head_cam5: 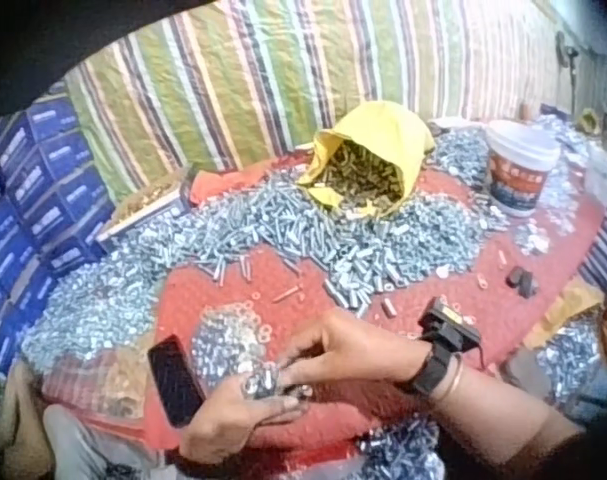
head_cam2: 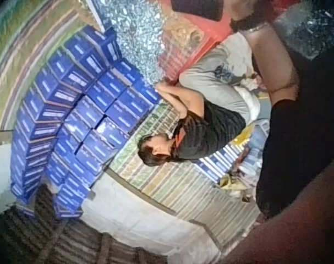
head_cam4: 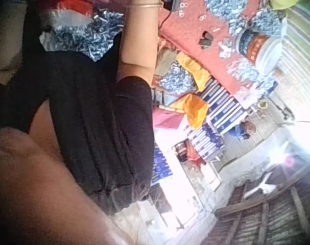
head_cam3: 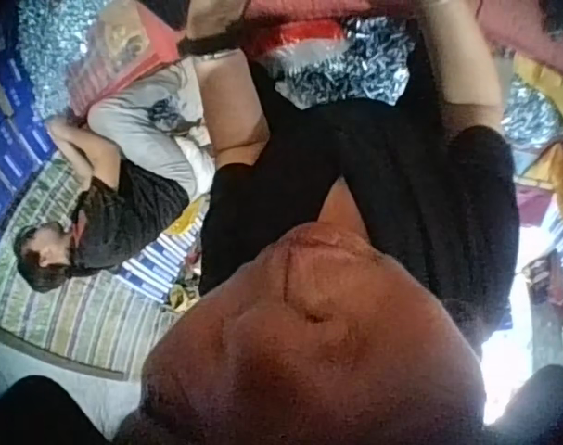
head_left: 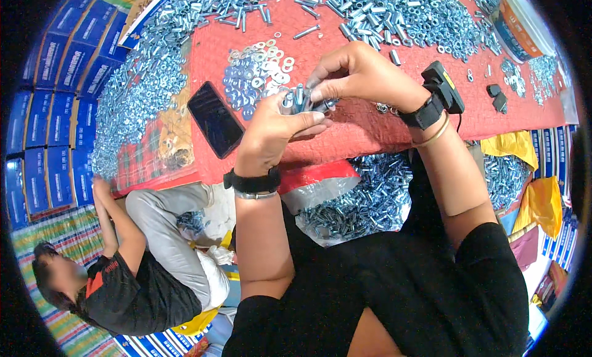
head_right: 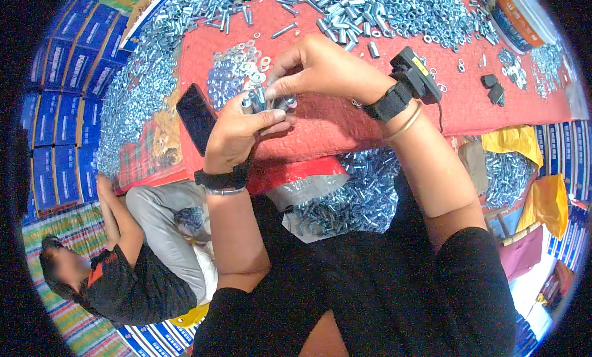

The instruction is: Manually assembling metal bolts by threading washers and nuts onto them.

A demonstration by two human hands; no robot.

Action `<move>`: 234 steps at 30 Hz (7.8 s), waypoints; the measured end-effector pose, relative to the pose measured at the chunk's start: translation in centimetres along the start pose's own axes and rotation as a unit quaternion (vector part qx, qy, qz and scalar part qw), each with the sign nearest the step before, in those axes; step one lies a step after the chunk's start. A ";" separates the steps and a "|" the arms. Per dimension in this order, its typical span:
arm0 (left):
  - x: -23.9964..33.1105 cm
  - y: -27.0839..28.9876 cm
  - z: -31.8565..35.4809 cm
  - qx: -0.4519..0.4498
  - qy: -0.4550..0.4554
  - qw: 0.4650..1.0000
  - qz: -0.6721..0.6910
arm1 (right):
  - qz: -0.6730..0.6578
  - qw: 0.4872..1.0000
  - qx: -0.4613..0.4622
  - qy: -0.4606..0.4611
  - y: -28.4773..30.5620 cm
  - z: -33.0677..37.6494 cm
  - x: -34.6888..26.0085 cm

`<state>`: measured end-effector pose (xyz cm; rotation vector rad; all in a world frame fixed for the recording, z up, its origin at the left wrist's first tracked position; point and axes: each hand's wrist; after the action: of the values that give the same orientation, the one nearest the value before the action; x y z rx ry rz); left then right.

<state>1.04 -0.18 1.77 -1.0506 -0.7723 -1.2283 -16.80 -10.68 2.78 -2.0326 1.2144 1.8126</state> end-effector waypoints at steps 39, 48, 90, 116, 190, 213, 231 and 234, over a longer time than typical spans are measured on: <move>-0.7 1.0 0.3 0.087 0.006 0.990 0.113 | -0.119 0.990 0.068 -0.016 -1.9 -1.7 2.5; -0.7 0.7 0.3 0.071 0.021 0.982 0.176 | 0.392 0.896 0.182 0.106 -4.6 -4.2 8.0; -0.6 0.5 -0.4 0.075 0.012 0.986 0.147 | 0.197 0.949 0.236 0.074 -2.1 -2.7 2.3; -1.2 1.5 -0.8 0.077 -0.015 0.978 0.195 | 0.511 0.847 0.140 0.041 5.7 2.1 6.8; 0.3 -2.2 -0.6 0.048 -0.030 0.985 0.163 | 0.113 0.977 0.131 0.128 3.0 -0.9 -0.6; -0.8 -1.2 -0.5 0.059 -0.012 0.984 0.169 | -0.004 0.999 0.031 0.016 -0.5 -1.5 -0.8; -0.9 -0.1 -0.6 0.063 0.011 0.991 0.116 | -0.076 0.995 -0.018 -0.065 -1.3 -2.1 -0.8; -0.6 -1.1 -0.7 0.073 -0.002 0.988 0.135 | -0.098 0.990 0.011 -0.100 -0.6 -1.9 -1.2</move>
<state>-0.21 -0.60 1.25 -1.0008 -0.6879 -0.9250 -14.85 -10.91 4.08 -1.8325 0.9402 1.8477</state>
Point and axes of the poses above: each hand's wrist, its own z-axis away from the middle knuckle, its own y-axis out of the back of the hand, x = y × z, and after that the axes turned 7 degrees about x, right-handed
